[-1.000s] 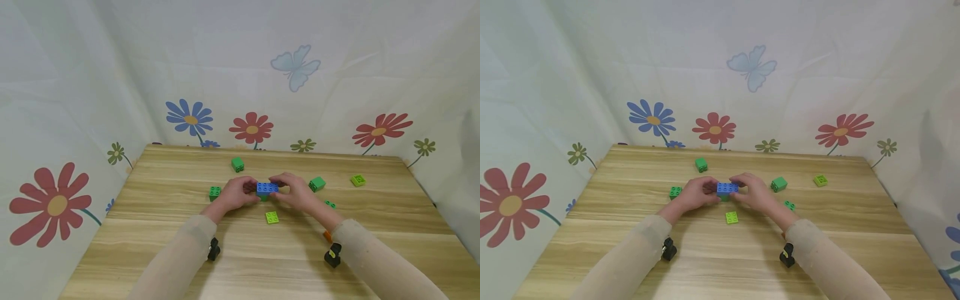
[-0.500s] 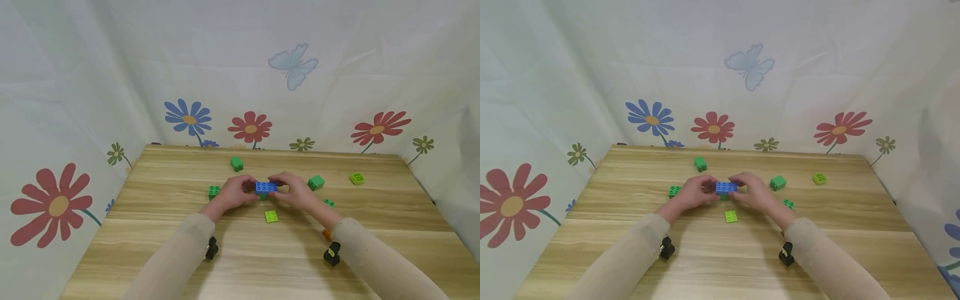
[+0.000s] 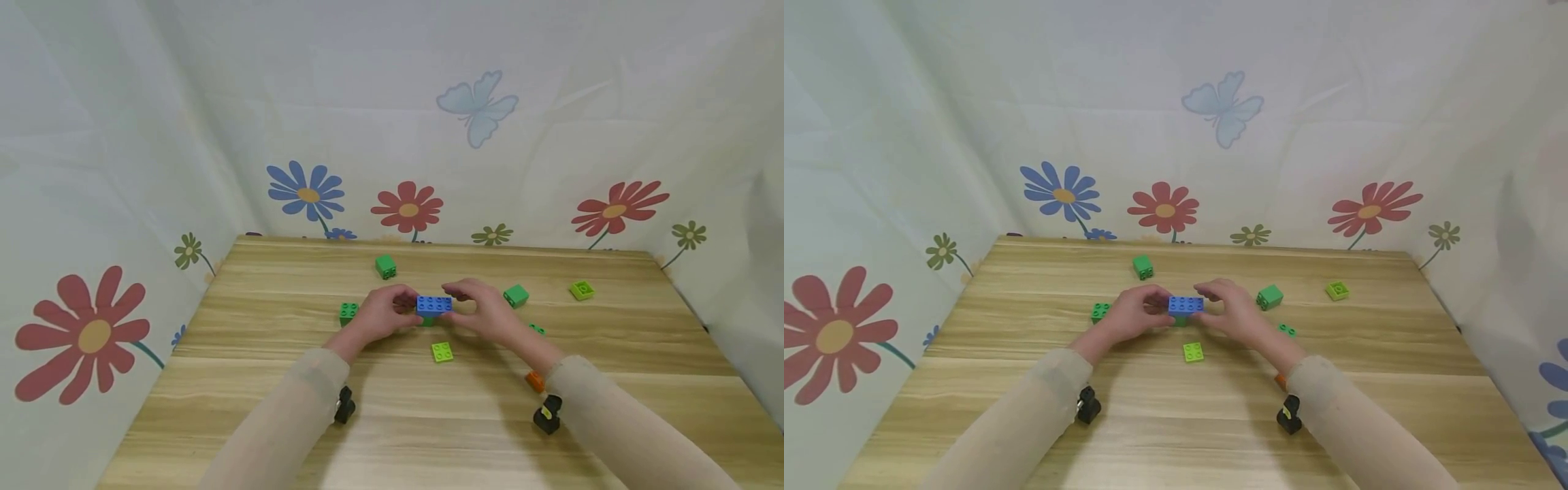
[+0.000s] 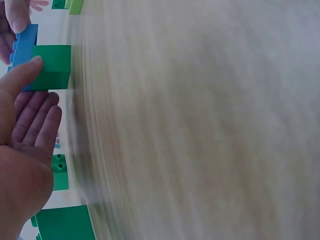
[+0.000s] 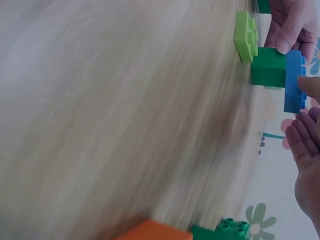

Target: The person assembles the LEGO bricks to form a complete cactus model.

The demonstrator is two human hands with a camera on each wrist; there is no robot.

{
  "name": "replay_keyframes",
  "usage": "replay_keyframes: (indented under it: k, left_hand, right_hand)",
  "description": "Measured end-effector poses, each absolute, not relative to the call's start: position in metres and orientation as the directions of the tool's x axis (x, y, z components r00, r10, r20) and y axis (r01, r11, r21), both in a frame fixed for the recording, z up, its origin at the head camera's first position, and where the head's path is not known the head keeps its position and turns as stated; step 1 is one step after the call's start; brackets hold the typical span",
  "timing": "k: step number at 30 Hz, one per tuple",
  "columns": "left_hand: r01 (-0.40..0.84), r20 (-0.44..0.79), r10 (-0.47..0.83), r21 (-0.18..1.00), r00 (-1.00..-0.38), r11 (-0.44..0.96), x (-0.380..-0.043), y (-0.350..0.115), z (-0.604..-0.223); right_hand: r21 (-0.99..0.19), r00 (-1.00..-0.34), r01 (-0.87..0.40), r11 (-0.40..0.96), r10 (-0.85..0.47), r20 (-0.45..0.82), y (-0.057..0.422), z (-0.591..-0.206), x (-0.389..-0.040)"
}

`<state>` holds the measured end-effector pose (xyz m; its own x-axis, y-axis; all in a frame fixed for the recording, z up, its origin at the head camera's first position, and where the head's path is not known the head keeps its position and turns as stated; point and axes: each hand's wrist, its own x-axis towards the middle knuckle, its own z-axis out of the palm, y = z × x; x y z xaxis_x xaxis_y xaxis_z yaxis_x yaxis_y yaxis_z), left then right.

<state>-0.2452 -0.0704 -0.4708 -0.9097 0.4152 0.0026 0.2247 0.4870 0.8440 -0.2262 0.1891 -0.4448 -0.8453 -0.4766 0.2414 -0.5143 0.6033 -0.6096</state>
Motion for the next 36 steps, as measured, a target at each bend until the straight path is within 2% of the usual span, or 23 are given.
replay_keyframes:
  k: [13, 16, 20, 24, 36]
  left_hand:
    - [0.232, 0.015, 0.413, 0.845, -0.911, 0.481, -0.244, -0.065, -0.474]
    - [0.232, 0.017, 0.409, 0.845, -0.912, 0.481, -0.244, -0.065, -0.475]
    - [0.221, 0.012, 0.403, 0.851, -0.915, 0.477, -0.245, -0.064, -0.475]
    - [0.217, 0.004, 0.407, 0.851, -0.914, 0.479, -0.246, -0.065, -0.475]
    - [0.212, -0.010, 0.403, 0.839, -0.915, 0.501, -0.245, -0.065, -0.471]
  right_hand:
    - [-0.572, -0.843, -0.533, 0.623, -0.453, 0.290, 0.215, -0.439, -0.190]
    - [-0.573, -0.828, -0.552, 0.605, -0.481, 0.289, 0.215, -0.441, -0.182]
    - [-0.530, -0.775, -0.624, 0.574, -0.543, 0.323, 0.213, -0.447, -0.176]
    - [-0.509, -0.751, -0.648, 0.567, -0.587, 0.303, 0.207, -0.455, -0.175]
    - [-0.470, -0.739, -0.654, 0.593, -0.633, 0.230, 0.196, -0.470, -0.173]
